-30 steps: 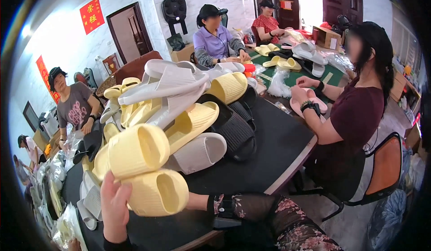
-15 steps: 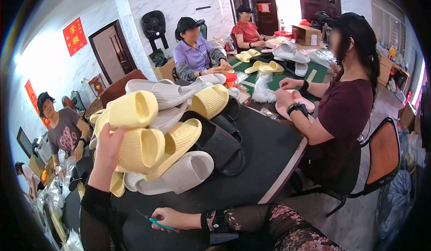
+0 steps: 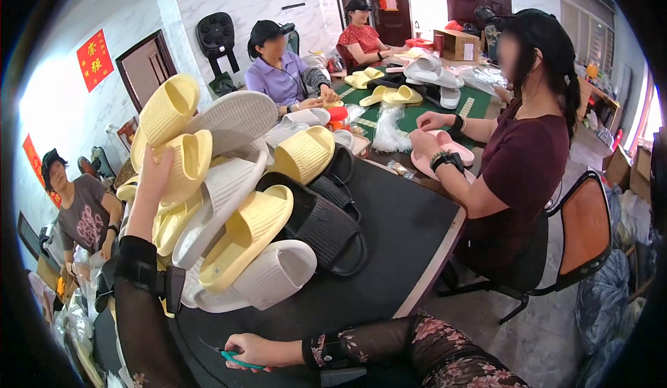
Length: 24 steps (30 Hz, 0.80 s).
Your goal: The recorder uses scissors to trim excess material or threads from mass-produced plastic sandals in a manufacturing setting.
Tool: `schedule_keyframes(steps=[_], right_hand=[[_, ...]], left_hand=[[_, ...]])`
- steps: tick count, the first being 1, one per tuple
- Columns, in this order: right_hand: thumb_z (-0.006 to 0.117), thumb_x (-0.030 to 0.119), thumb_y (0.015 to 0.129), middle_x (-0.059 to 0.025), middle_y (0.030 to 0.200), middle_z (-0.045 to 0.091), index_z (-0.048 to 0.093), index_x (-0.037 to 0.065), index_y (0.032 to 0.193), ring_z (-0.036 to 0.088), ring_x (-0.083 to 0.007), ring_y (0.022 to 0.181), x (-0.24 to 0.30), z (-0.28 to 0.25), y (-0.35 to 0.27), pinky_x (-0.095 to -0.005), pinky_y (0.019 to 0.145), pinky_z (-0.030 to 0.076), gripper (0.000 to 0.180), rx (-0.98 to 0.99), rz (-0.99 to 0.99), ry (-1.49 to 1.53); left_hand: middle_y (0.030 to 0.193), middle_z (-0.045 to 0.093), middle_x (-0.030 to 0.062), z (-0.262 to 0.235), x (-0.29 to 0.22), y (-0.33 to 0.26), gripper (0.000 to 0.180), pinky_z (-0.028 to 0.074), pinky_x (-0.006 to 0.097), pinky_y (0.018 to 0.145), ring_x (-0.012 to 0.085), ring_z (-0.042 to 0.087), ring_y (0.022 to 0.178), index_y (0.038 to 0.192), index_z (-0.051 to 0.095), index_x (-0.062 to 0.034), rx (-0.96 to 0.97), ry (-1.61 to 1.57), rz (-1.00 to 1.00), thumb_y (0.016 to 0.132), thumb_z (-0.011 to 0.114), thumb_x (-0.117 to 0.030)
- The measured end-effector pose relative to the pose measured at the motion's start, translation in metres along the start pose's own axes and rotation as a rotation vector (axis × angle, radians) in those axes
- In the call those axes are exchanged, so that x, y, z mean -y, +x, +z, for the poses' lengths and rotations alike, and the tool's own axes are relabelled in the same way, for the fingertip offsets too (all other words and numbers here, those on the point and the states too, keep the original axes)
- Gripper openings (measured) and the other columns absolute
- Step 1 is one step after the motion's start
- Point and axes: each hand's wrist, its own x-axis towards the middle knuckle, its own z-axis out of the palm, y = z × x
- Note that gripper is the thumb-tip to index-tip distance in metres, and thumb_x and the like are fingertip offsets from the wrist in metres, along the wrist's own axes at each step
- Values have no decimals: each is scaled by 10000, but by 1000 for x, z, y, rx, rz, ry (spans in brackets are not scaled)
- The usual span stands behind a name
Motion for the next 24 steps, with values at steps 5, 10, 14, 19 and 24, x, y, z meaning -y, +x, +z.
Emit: schedule_keyframes(steps=[5, 10, 14, 19, 24], right_hand=[[634, 237, 834, -17, 703, 559, 496, 22, 1142, 491, -84, 469, -2, 1, 2, -234, 318, 350, 400, -4, -32, -9], [656, 271, 829, -15, 665, 542, 517, 30, 1083, 492, -90, 465, -4, -4, 0, -243, 318, 356, 377, -44, -64, -21], [657, 247, 818, -21, 675, 558, 521, 12, 1107, 506, -90, 469, 2, 4, -2, -241, 318, 365, 397, -22, -82, -61], [650, 247, 820, -17, 678, 560, 523, 7, 1087, 503, -88, 468, -3, 1, 0, -238, 321, 366, 381, -24, -108, -61], [644, 250, 824, -17, 682, 566, 526, 8, 1081, 505, -85, 474, -4, 1, -1, -236, 328, 373, 373, -17, -119, -46]], left_hand=[[1302, 454, 316, -5, 31, 1, 804, 362, 401, 995, 380, 454, 1223, 1365, 321, 74, -11, 275, 39, 871, 546, -518], [1271, 473, 299, 8, -42, -34, 628, 365, 426, 996, 413, 463, 1174, 1307, 393, 73, -25, 517, -59, 916, 512, -404], [1324, 435, 261, -3, -34, -48, 478, 362, 435, 999, 404, 420, 1214, 1260, 463, 56, -219, 685, 253, 932, 505, -289], [1405, 348, 249, -5, -50, -68, 557, 308, 462, 1041, 410, 344, 1280, 1316, 431, 16, -160, 749, 293, 904, 551, -341], [1500, 192, 228, -10, -60, -97, 808, 195, 510, 1103, 466, 164, 1370, 1449, 280, -134, 182, 632, 102, 825, 604, -533]])
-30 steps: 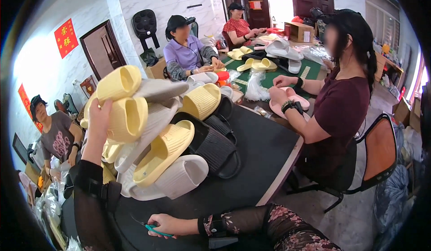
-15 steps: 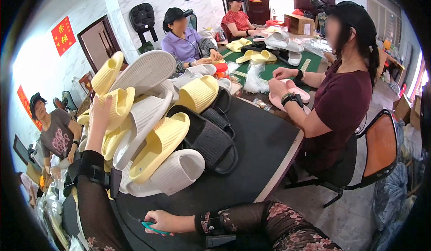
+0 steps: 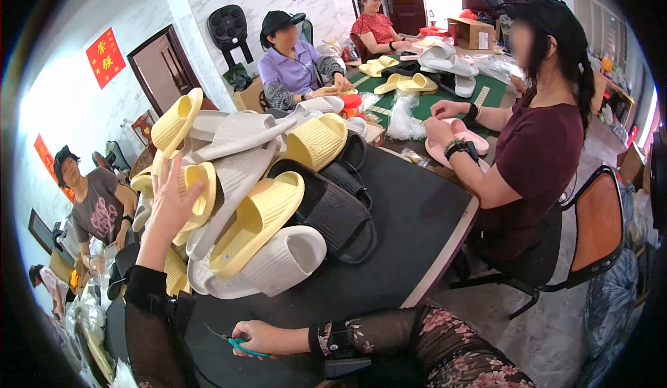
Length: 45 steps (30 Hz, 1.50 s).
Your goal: The recorder uses scissors to trim excess material or threads from mass-produced plastic sandals in a manufacturing setting.
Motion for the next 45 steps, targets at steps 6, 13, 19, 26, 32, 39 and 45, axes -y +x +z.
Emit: schedule_keyframes(steps=[6, 13, 19, 26, 32, 39, 45], right_hand=[[644, 262, 821, -23, 710, 576, 522, 7, 1105, 535, -87, 523, -1, -1, 2, -244, 348, 397, 400, 14, 14, -13], [637, 266, 826, -33, 732, 589, 514, 2, 1121, 550, -98, 538, -7, -3, 5, -245, 353, 408, 414, 33, 13, -54], [633, 277, 836, -28, 773, 605, 507, -5, 1131, 551, -94, 553, 1, 1, -1, -243, 351, 402, 427, 56, 23, -92], [604, 261, 866, -21, 814, 622, 494, 3, 1152, 507, -62, 531, 3, -2, 0, -214, 354, 374, 401, 76, 95, -73], [582, 248, 887, -8, 801, 607, 491, 2, 1145, 500, -56, 530, 4, 0, -1, -208, 361, 376, 368, 93, 103, -92], [596, 261, 881, 2, 779, 590, 488, 2, 1154, 496, -54, 524, 3, 0, -1, -203, 363, 374, 392, 84, 98, -81], [599, 264, 878, 4, 750, 582, 493, 6, 1149, 493, -54, 513, 3, 0, -1, -198, 359, 367, 389, 66, 65, -67]], left_hand=[[1542, 79, 171, -12, -18, -14, 961, 166, 638, 1056, 474, 68, 1388, 1448, 292, -212, 160, 84, 32, 664, 721, -567], [1551, 47, 147, 1, -10, -12, 884, 148, 668, 1045, 462, 10, 1398, 1429, 334, -219, 165, 140, 96, 682, 728, -482], [1551, 38, 146, 3, 2, -3, 841, 150, 692, 1028, 471, -4, 1394, 1432, 331, -219, 182, 102, 115, 726, 694, -498], [1545, 31, 172, 13, 1, 26, 825, 188, 619, 1068, 470, 12, 1393, 1454, 279, -195, 204, 197, 50, 786, 653, -502], [1542, 44, 178, 26, 16, 41, 756, 137, 741, 996, 467, 43, 1392, 1414, 354, -196, 113, 171, 50, 803, 590, -573], [1521, 144, 202, 25, 15, 42, 618, 208, 624, 1060, 436, 96, 1398, 1379, 421, -156, 76, 131, -87, 867, 573, -467], [1499, 222, 207, 24, 40, 29, 512, 256, 570, 1060, 403, 238, 1370, 1263, 559, -133, 10, 85, 105, 842, 612, -419]])
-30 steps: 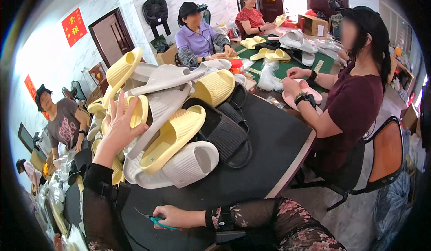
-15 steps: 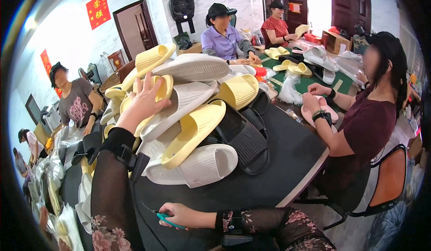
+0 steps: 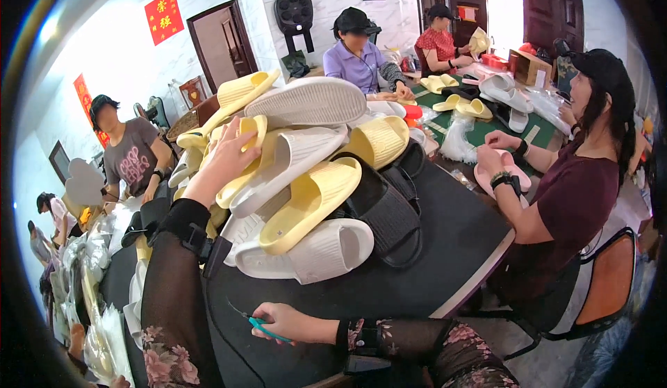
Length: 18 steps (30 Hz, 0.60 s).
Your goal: The recorder uses scissors to trim excess material or threads from mass-produced plastic sandals in a manufacturing setting.
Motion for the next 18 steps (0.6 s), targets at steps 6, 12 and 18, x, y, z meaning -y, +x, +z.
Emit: schedule_keyframes(steps=[6, 12, 18], right_hand=[[663, 280, 847, -2, 740, 572, 506, 15, 1111, 503, -68, 537, 5, -3, -2, -202, 386, 375, 406, -30, -2, 33], [679, 291, 842, -22, 747, 583, 508, 30, 1105, 531, -76, 547, 0, -3, 1, -209, 395, 391, 408, -39, -24, 63], [699, 274, 809, -40, 733, 605, 539, 20, 1065, 530, -82, 529, 4, 4, -4, -227, 388, 406, 395, -65, -16, 17]], left_hand=[[1434, 334, 245, -21, -13, -33, 449, 321, 431, 1055, 404, 385, 1284, 1223, 583, -83, 21, -119, 93, 859, 600, -346], [1380, 400, 267, -60, -43, -70, 407, 339, 440, 1040, 408, 418, 1258, 1218, 577, -69, 18, -339, 87, 892, 576, -313], [1366, 456, 200, -95, -72, -153, 368, 379, 407, 1013, 358, 475, 1226, 1204, 569, -48, 75, -270, 163, 857, 605, -166]])
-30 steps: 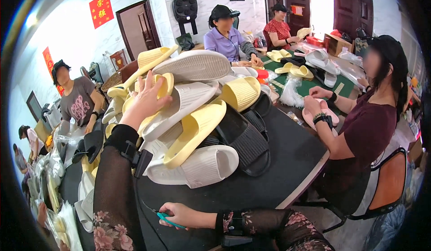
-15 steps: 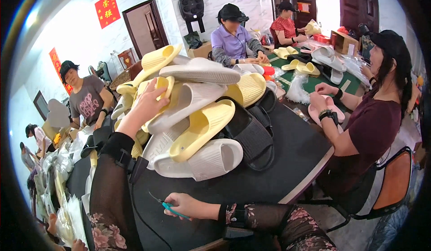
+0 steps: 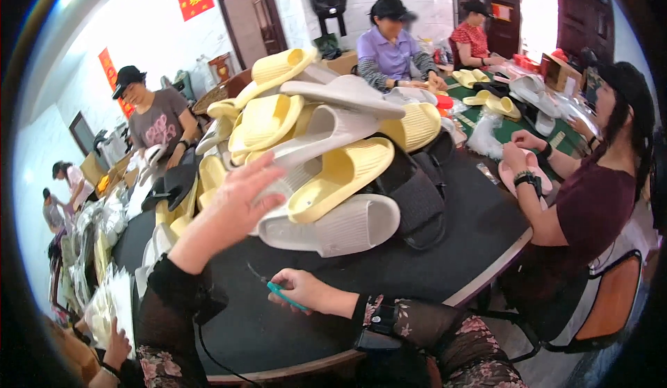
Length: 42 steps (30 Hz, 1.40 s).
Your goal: The recorder uses scissors to trim excess material or threads from mass-produced plastic sandals in a manufacturing setting.
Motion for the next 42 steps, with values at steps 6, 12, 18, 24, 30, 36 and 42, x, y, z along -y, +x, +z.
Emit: schedule_keyframes(steps=[6, 12, 18, 24, 30, 36, 42], right_hand=[[601, 204, 857, -31, 738, 592, 557, 24, 1048, 524, -73, 527, 10, -9, -6, -216, 397, 390, 265, -10, -59, -104], [691, 176, 833, -62, 774, 591, 489, -2, 1161, 521, -66, 515, 13, -2, 2, -188, 363, 373, 424, -43, 86, -30], [687, 217, 835, -43, 774, 591, 498, -17, 1149, 518, -53, 550, 13, -1, -2, -177, 381, 385, 434, -37, 120, -44], [682, 206, 839, -37, 770, 585, 495, -14, 1151, 512, -45, 544, 16, 3, -2, -172, 377, 383, 425, -31, 126, -52], [682, 217, 842, -44, 770, 587, 492, -19, 1151, 514, -51, 543, 14, -1, -4, -175, 380, 385, 433, -35, 114, -36], [679, 188, 838, -68, 792, 573, 478, -19, 1175, 511, -46, 532, 15, 0, -7, -170, 374, 389, 444, -23, 100, -21], [671, 166, 839, -51, 757, 572, 488, -9, 1148, 504, -43, 505, 15, 2, -6, -173, 370, 384, 400, -60, 10, 96]], left_hand=[[1156, 606, 128, 2, -40, -91, 392, 448, 394, 909, 314, 574, 1051, 1142, 591, -48, 261, -195, 164, 800, 695, -207], [1068, 621, 119, -3, -27, -181, 364, 454, 376, 855, 291, 599, 943, 1088, 590, -34, 130, -208, -107, 792, 697, -216], [932, 650, 174, -6, 54, -270, 208, 498, 335, 746, 294, 645, 838, 994, 629, 21, -215, 27, -732, 829, 607, -104], [917, 630, 191, 7, 142, -354, 163, 458, 432, 809, 371, 583, 935, 915, 618, 20, -266, 331, -843, 810, 577, -97], [847, 635, 161, 18, 145, -358, 123, 464, 445, 780, 360, 600, 863, 822, 638, -15, -5, 415, -936, 789, 595, -126], [779, 639, 170, 17, 109, -327, 140, 478, 411, 715, 333, 624, 782, 818, 633, 11, -99, 460, -836, 804, 596, -123], [719, 656, 81, 25, 33, -249, 175, 481, 251, 607, 116, 620, 653, 958, 666, 18, -171, -193, -818, 853, 585, -94]])
